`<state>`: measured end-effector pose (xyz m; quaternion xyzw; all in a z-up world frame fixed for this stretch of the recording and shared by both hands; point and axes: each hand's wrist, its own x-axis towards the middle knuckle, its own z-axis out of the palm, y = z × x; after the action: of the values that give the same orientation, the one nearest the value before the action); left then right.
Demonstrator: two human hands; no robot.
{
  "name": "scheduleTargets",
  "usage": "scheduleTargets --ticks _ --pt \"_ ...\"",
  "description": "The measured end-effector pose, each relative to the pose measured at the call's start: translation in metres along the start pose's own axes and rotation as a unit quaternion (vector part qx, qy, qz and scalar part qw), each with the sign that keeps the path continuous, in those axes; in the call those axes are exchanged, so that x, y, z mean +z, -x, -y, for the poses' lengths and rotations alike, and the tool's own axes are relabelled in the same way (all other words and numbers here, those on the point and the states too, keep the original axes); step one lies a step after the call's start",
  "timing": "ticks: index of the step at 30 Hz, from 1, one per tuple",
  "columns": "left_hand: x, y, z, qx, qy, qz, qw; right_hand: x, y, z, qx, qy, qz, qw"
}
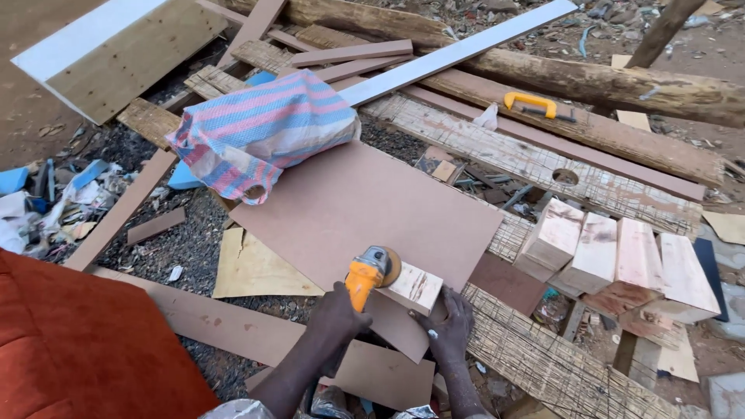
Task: Using a handheld angle grinder with a sanding disc to smooth the surfaces of small wooden blocks.
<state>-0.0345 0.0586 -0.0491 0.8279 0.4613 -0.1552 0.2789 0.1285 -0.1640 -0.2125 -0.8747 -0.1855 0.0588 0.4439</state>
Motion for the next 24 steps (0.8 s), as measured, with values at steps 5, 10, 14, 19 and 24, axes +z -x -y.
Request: scheduleTargets --ticks 5,10,14,19,24 --pt "-0.008 0.031 -0.032 -0.001 0.008 0.035 0.999 0.004 -0.002 -0.001 0.012 0.009 -0.004 1.0" --pt "-0.007 0.053 -0.058 0.039 -0.015 0.08 0.996 0.011 -0.003 -0.014 -0.025 0.006 -0.013 1.0" --pt "-0.01 0.029 -0.035 0.019 0.002 0.067 0.998 0.011 -0.001 -0.007 -0.03 0.017 -0.022 0.999" --pt "-0.023 -0.005 0.004 -0.003 0.012 0.006 1.0 -0.011 0.004 0.02 0.008 -0.019 -0.004 1.0" --pt "-0.015 0.044 -0.004 -0.005 0.014 0.075 0.997 0.002 -0.002 0.003 -0.024 0.02 -0.026 0.999"
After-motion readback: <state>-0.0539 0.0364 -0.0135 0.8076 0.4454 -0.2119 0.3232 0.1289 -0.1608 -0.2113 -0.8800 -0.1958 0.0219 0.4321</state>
